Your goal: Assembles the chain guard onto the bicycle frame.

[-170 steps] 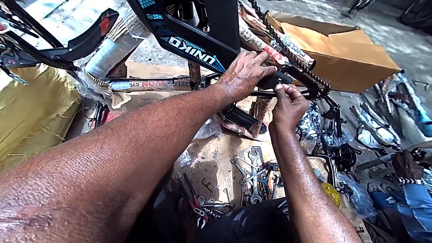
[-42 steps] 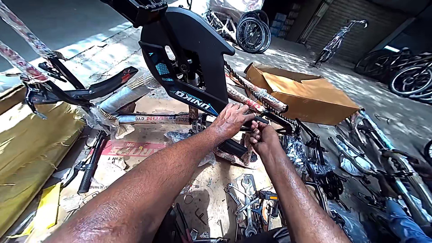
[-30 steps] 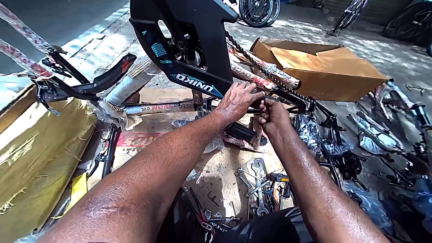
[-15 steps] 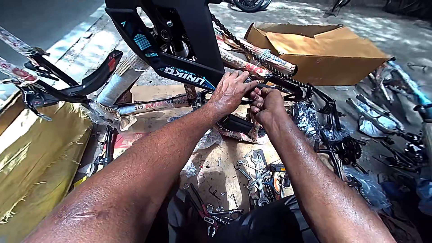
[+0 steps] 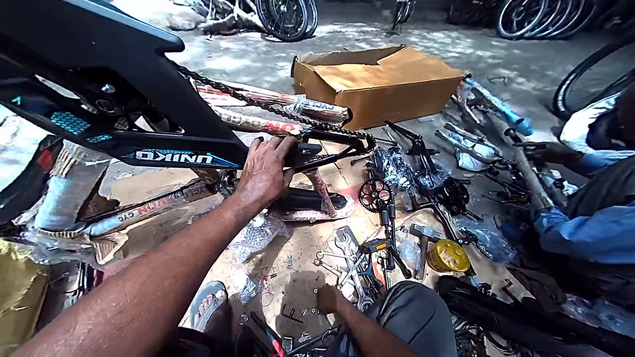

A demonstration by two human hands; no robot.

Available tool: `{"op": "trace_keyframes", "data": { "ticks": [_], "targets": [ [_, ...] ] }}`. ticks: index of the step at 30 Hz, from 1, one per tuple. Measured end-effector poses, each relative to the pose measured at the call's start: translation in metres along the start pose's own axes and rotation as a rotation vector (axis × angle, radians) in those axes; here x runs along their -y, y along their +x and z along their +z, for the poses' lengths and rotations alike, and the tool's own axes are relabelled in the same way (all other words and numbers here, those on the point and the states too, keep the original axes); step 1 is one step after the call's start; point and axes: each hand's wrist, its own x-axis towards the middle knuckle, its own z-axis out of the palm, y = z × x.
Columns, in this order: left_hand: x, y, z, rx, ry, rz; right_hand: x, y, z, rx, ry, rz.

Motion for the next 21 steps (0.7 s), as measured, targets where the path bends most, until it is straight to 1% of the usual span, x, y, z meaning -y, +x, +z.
{"op": "trace_keyframes", "data": {
  "ticks": [2, 4, 6, 8, 10, 12, 14, 16, 18, 21],
  "targets": [
    [0.0, -0.002, 0.0, 0.004, -0.019, -0.004, -0.001, -0.008, -0.028, -0.085, 0.005, 0.074],
    [0.002, -0.003, -0.003, -0.005, -0.036, 0.024, -0.005, -0.019, -0.071, -0.225, 0.016, 0.174],
    [0.004, -0.003, -0.008, -0.001, -0.043, 0.038, -0.023, -0.021, -0.109, -0.322, -0.006, 0.232],
    [0.007, -0.006, -0.015, 0.004, -0.03, 0.055, -0.05, -0.014, -0.131, -0.305, -0.057, 0.247],
    [0.012, -0.014, -0.022, 0.024, -0.011, 0.076, -0.072, -0.002, -0.127, -0.238, -0.09, 0.257],
    [0.018, -0.023, -0.029, 0.048, 0.013, 0.096, -0.086, 0.014, -0.113, -0.231, -0.095, 0.289],
    [0.021, -0.035, -0.035, 0.07, 0.039, 0.126, -0.086, 0.027, -0.099, -0.302, -0.091, 0.354],
    [0.026, -0.044, -0.041, 0.09, 0.038, 0.154, -0.083, 0.037, -0.096, -0.348, -0.097, 0.411],
    [0.028, -0.051, -0.046, 0.111, 0.026, 0.168, -0.084, 0.042, -0.099, -0.333, -0.109, 0.44],
    [0.031, -0.056, -0.05, 0.131, 0.021, 0.17, -0.09, 0.043, -0.098, -0.281, -0.104, 0.433]
  ]
}}
